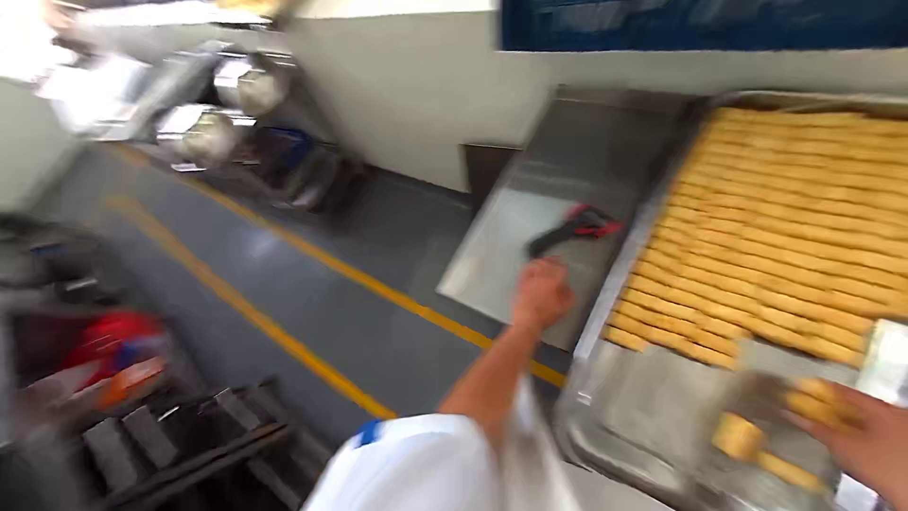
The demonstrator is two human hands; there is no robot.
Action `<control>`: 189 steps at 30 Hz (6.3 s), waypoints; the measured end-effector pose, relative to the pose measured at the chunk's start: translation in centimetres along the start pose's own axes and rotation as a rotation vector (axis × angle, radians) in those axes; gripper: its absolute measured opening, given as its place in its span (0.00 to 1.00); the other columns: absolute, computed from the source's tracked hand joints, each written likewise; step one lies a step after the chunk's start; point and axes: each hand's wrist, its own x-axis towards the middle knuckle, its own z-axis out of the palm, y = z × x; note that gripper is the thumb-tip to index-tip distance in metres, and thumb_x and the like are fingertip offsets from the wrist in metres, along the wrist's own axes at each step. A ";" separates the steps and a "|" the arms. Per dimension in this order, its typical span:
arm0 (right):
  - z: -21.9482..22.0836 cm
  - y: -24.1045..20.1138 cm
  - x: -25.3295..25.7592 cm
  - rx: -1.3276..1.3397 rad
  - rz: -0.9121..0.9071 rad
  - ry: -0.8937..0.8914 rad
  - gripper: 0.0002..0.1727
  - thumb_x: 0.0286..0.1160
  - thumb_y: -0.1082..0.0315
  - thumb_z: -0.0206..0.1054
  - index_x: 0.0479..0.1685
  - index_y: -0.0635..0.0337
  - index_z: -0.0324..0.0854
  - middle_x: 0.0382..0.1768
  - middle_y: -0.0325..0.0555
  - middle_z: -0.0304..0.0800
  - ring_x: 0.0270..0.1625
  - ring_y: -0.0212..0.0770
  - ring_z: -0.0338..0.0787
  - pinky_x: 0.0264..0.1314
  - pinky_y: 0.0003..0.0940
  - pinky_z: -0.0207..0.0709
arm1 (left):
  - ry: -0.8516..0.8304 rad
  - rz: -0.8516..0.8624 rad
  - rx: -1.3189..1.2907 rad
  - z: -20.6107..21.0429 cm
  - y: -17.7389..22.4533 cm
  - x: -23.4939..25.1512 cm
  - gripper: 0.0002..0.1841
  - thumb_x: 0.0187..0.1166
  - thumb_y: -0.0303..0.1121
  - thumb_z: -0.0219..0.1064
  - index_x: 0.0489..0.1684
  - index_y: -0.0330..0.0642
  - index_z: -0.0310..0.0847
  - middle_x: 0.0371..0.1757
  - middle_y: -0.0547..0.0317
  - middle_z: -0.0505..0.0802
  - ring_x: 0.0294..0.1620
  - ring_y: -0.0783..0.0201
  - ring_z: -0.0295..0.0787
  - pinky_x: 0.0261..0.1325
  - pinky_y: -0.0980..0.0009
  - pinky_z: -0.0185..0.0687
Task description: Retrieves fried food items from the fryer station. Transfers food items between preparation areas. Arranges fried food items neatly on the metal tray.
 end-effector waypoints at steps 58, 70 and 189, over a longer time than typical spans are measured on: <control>7.1 -1.1 -3.4 -0.097 0.316 0.032 0.44 0.65 0.44 0.79 0.79 0.60 0.72 0.70 0.61 0.78 0.61 0.62 0.87 0.56 0.61 0.83 | 0.070 0.013 0.093 3.3 -0.3 1.2 0.27 0.79 0.48 0.51 0.68 0.42 0.79 0.81 0.41 0.75 0.82 0.37 0.67 0.78 0.36 0.57; 0.7 3.0 4.0 -0.101 0.155 0.262 0.35 0.68 0.76 0.74 0.81 0.51 0.75 0.72 0.66 0.76 0.70 0.67 0.82 0.62 0.62 0.83 | 0.079 0.019 0.088 3.2 -0.2 1.1 0.27 0.78 0.48 0.51 0.68 0.42 0.79 0.80 0.41 0.76 0.83 0.36 0.66 0.79 0.36 0.56; -2.3 5.1 3.2 -0.185 -0.123 0.168 0.22 0.72 0.67 0.73 0.68 0.54 0.84 0.66 0.53 0.84 0.67 0.55 0.87 0.60 0.56 0.85 | 0.087 0.011 0.089 3.2 0.2 1.1 0.30 0.77 0.50 0.50 0.67 0.38 0.80 0.79 0.38 0.77 0.82 0.32 0.67 0.79 0.32 0.55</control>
